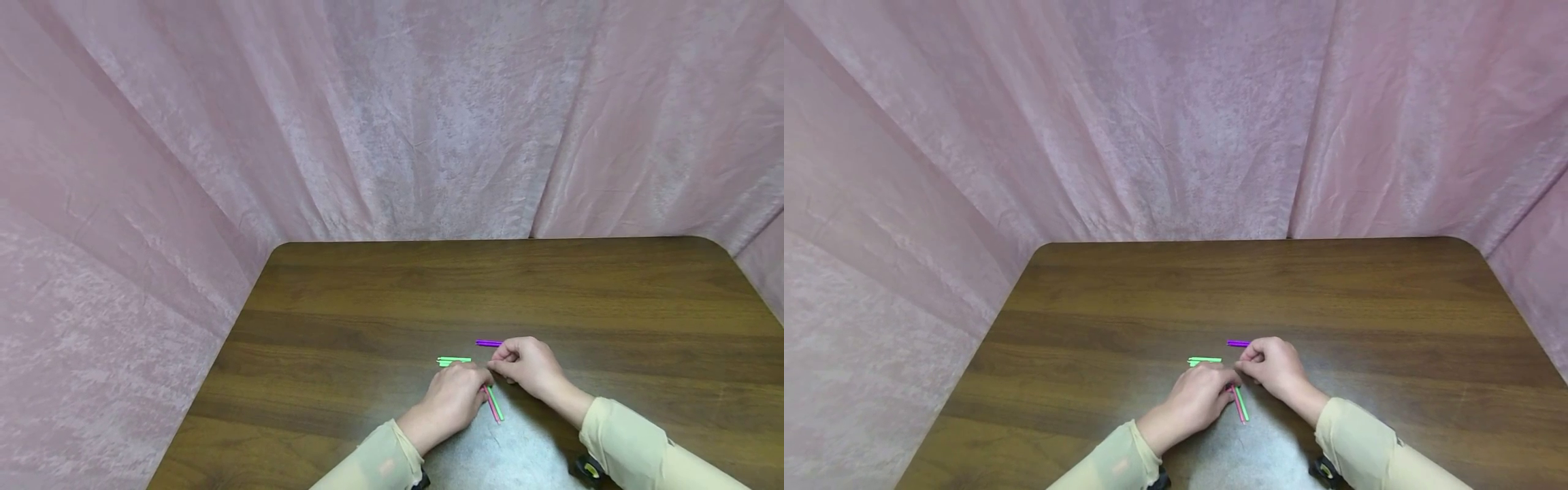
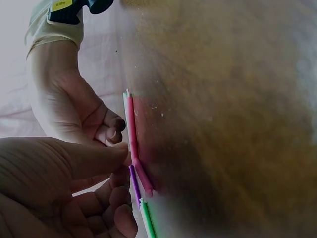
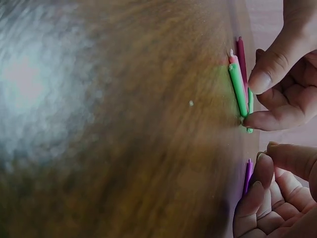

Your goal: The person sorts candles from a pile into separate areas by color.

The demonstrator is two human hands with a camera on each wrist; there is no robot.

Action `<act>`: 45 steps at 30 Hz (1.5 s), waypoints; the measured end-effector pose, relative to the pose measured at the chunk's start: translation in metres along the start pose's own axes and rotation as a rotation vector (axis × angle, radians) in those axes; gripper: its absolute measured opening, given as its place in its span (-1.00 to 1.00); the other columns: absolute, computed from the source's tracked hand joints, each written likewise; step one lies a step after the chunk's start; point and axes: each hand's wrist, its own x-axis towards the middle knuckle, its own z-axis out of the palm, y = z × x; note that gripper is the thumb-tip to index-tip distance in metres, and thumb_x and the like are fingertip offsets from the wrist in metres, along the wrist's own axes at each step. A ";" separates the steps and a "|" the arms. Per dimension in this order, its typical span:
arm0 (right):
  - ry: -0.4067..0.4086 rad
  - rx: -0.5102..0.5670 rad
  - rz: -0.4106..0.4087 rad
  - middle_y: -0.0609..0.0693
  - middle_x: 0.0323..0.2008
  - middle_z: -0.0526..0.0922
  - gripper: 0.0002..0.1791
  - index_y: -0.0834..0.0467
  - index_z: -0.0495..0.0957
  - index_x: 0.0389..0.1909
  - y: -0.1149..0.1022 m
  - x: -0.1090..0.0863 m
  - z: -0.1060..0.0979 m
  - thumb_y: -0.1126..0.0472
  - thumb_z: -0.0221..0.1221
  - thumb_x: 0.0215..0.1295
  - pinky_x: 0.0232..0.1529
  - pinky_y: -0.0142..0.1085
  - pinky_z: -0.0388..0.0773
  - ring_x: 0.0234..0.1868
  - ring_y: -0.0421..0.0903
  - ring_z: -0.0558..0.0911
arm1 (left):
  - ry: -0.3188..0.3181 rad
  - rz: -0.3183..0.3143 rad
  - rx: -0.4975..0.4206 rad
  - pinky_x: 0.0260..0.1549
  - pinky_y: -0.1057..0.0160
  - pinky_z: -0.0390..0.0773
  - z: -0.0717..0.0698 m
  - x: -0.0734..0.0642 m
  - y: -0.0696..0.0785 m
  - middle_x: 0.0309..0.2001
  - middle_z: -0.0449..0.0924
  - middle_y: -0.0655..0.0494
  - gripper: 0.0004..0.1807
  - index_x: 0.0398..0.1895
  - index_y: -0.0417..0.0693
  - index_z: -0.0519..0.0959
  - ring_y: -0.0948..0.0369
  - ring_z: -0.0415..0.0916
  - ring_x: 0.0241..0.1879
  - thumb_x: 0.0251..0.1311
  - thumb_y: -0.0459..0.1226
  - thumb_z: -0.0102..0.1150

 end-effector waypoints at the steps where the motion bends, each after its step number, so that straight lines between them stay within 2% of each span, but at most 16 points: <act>1: 0.000 0.003 0.003 -0.17 -0.71 0.56 -0.86 0.04 0.64 -0.58 0.000 0.000 0.000 0.19 0.38 0.09 -0.52 -0.37 0.36 -0.66 -0.27 0.48 | -0.005 -0.006 0.000 -0.46 0.36 0.45 0.000 0.000 0.000 -0.42 0.55 0.34 -0.92 -0.37 0.17 0.67 0.32 0.52 -0.37 0.06 -0.16 0.37; 7: 0.004 0.020 0.008 -0.15 -0.68 0.59 -0.88 0.05 0.64 -0.56 0.002 -0.001 -0.001 0.20 0.39 0.08 -0.54 -0.38 0.38 -0.67 -0.27 0.49 | -0.004 -0.012 0.003 -0.49 0.38 0.42 0.002 0.000 0.001 -0.43 0.55 0.35 -0.90 -0.42 0.16 0.64 0.32 0.50 -0.40 0.01 -0.18 0.40; 13: 0.006 0.021 0.014 -0.15 -0.68 0.58 -0.87 0.06 0.63 -0.56 0.005 -0.001 -0.001 0.21 0.38 0.08 -0.54 -0.38 0.38 -0.66 -0.26 0.50 | -0.031 -0.029 -0.010 -0.47 0.39 0.42 0.002 0.001 0.001 -0.43 0.56 0.39 -0.87 -0.44 0.17 0.62 0.34 0.50 -0.39 -0.02 -0.17 0.43; 21: 0.001 0.042 0.027 -0.14 -0.64 0.61 -0.87 0.08 0.63 -0.56 0.007 -0.003 -0.002 0.23 0.38 0.08 -0.55 -0.39 0.40 -0.65 -0.25 0.51 | -0.048 -0.048 -0.030 -0.53 0.40 0.38 0.001 0.001 -0.001 -0.52 0.47 0.39 -0.76 -0.57 0.17 0.50 0.36 0.47 -0.44 -0.05 -0.16 0.45; 26: 0.000 0.047 0.029 -0.14 -0.64 0.61 -0.87 0.08 0.63 -0.55 0.007 -0.005 -0.003 0.23 0.38 0.09 -0.55 -0.39 0.41 -0.65 -0.26 0.51 | -0.059 -0.059 -0.035 -0.54 0.40 0.39 0.000 0.001 -0.001 -0.54 0.46 0.39 -0.75 -0.61 0.18 0.50 0.37 0.49 -0.44 -0.05 -0.18 0.44; 40: 0.004 0.033 0.021 -0.13 -0.68 0.59 -0.87 0.07 0.63 -0.56 0.008 -0.013 -0.007 0.21 0.38 0.09 -0.50 -0.37 0.39 -0.67 -0.23 0.52 | -0.017 -0.082 -0.033 -0.54 0.41 0.38 -0.004 0.000 -0.007 -0.56 0.48 0.39 -0.78 -0.62 0.18 0.55 0.38 0.48 -0.48 -0.03 -0.13 0.44; 45: 0.009 0.051 0.026 -0.12 -0.66 0.60 -0.88 0.09 0.63 -0.54 0.008 -0.017 -0.009 0.22 0.39 0.09 -0.51 -0.38 0.42 -0.66 -0.24 0.52 | -0.008 -0.099 -0.063 -0.53 0.40 0.38 -0.004 -0.001 -0.010 -0.57 0.47 0.39 -0.77 -0.64 0.18 0.54 0.37 0.49 -0.48 -0.02 -0.13 0.44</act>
